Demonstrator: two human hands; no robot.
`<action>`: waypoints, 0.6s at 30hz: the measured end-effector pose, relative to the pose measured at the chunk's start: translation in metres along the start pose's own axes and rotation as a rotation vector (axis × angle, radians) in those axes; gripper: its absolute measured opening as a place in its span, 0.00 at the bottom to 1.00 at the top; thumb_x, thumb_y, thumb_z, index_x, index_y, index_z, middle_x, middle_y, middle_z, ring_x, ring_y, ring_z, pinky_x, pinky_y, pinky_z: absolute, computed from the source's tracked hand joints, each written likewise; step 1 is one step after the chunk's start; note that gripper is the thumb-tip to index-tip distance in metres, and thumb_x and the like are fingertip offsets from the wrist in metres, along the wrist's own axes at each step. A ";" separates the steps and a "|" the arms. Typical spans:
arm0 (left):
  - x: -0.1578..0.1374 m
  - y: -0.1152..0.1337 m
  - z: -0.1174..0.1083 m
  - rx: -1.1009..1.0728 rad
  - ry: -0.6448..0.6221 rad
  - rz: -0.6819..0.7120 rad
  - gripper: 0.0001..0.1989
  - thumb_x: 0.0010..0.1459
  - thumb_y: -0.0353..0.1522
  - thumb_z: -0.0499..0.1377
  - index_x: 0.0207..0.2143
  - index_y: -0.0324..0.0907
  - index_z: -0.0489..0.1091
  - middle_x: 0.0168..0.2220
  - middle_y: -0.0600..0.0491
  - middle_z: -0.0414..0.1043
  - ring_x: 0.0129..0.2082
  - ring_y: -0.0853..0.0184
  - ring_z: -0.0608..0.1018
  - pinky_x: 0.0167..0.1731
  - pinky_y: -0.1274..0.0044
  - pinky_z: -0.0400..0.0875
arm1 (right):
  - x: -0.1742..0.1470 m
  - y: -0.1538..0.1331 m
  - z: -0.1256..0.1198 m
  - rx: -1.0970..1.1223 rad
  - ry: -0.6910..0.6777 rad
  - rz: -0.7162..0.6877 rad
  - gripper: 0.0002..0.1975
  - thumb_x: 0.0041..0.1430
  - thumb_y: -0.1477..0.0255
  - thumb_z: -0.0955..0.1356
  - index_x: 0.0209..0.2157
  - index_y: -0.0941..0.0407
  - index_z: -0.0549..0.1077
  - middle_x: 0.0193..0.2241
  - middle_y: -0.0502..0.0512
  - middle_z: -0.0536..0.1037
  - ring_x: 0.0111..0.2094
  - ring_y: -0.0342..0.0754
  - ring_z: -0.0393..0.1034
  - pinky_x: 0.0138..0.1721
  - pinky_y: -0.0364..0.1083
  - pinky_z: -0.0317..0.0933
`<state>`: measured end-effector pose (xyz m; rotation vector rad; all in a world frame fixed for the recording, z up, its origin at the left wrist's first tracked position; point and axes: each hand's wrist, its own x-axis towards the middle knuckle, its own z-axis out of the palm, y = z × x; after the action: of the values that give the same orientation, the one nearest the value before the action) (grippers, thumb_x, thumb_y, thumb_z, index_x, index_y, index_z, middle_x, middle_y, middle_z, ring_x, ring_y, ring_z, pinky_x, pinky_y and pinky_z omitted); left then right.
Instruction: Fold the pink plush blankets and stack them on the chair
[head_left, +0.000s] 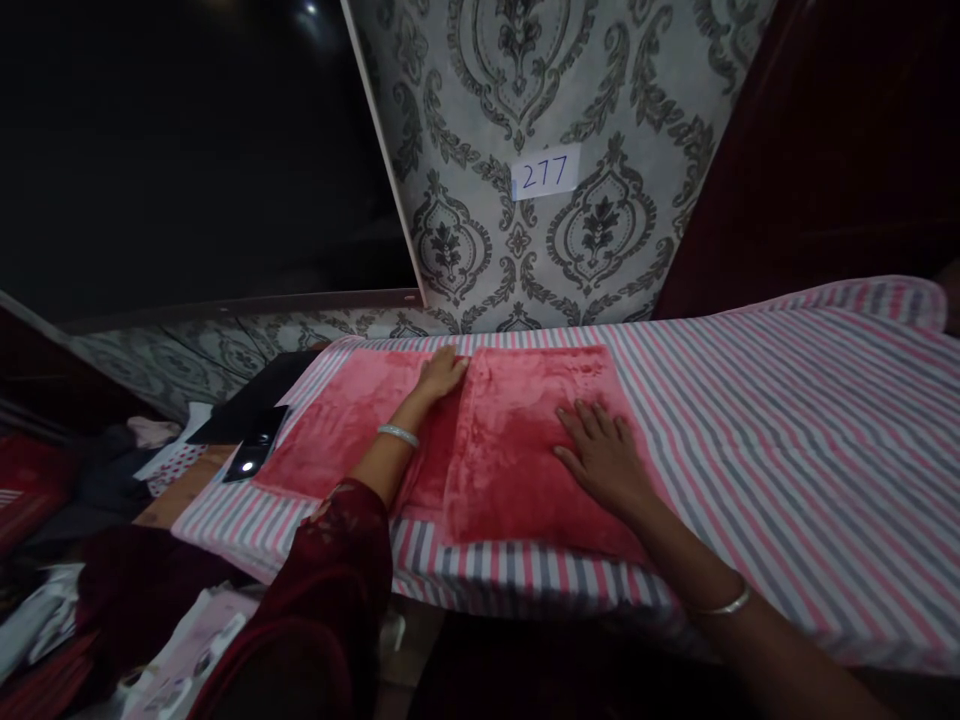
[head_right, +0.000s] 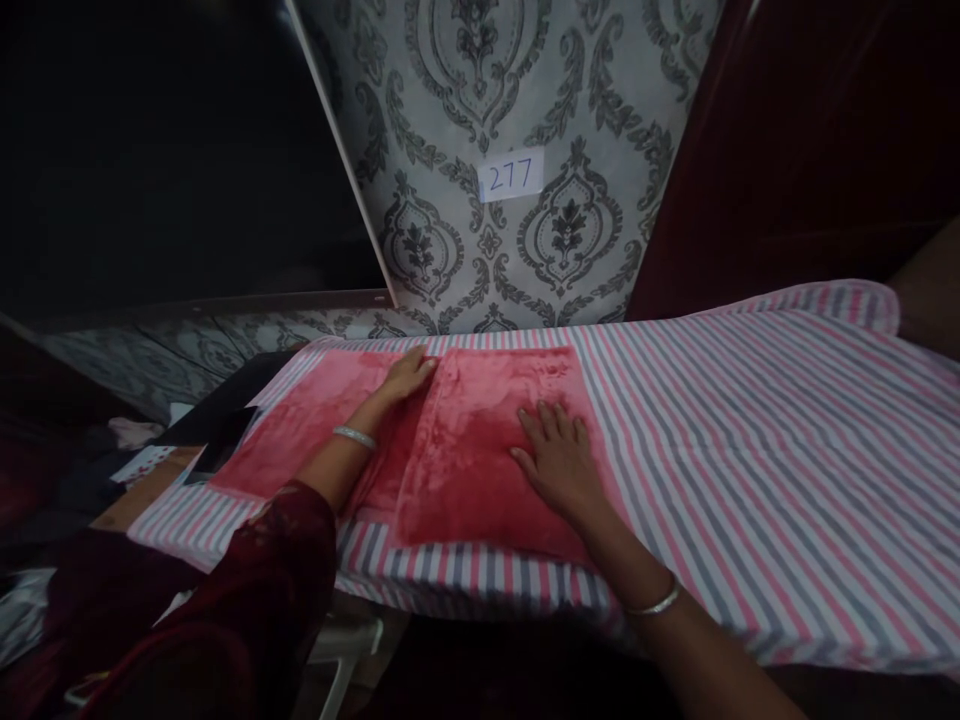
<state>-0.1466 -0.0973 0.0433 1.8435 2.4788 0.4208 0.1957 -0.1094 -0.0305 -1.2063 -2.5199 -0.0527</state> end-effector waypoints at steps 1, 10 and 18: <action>0.003 0.010 0.001 0.000 -0.025 0.040 0.32 0.71 0.47 0.44 0.72 0.42 0.55 0.74 0.44 0.52 0.73 0.57 0.55 0.69 0.60 0.52 | 0.000 0.000 0.001 0.003 0.006 -0.003 0.31 0.72 0.55 0.57 0.70 0.51 0.62 0.71 0.62 0.59 0.71 0.64 0.50 0.68 0.68 0.44; 0.015 0.061 0.026 0.115 -0.244 0.125 0.34 0.72 0.47 0.42 0.74 0.43 0.48 0.76 0.45 0.44 0.75 0.56 0.47 0.71 0.56 0.43 | 0.001 -0.002 -0.003 -0.005 -0.010 0.015 0.30 0.72 0.56 0.58 0.71 0.51 0.61 0.72 0.62 0.58 0.72 0.64 0.49 0.68 0.67 0.45; 0.018 0.066 0.019 0.132 -0.294 0.074 0.35 0.71 0.49 0.42 0.74 0.41 0.48 0.76 0.42 0.43 0.75 0.55 0.48 0.71 0.55 0.45 | 0.001 -0.004 -0.008 -0.019 -0.026 0.027 0.30 0.72 0.57 0.59 0.71 0.50 0.61 0.72 0.61 0.57 0.72 0.63 0.48 0.68 0.67 0.43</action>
<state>-0.0865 -0.0587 0.0427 1.8891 2.2958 -0.0157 0.1947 -0.1123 -0.0221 -1.2560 -2.5298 -0.0544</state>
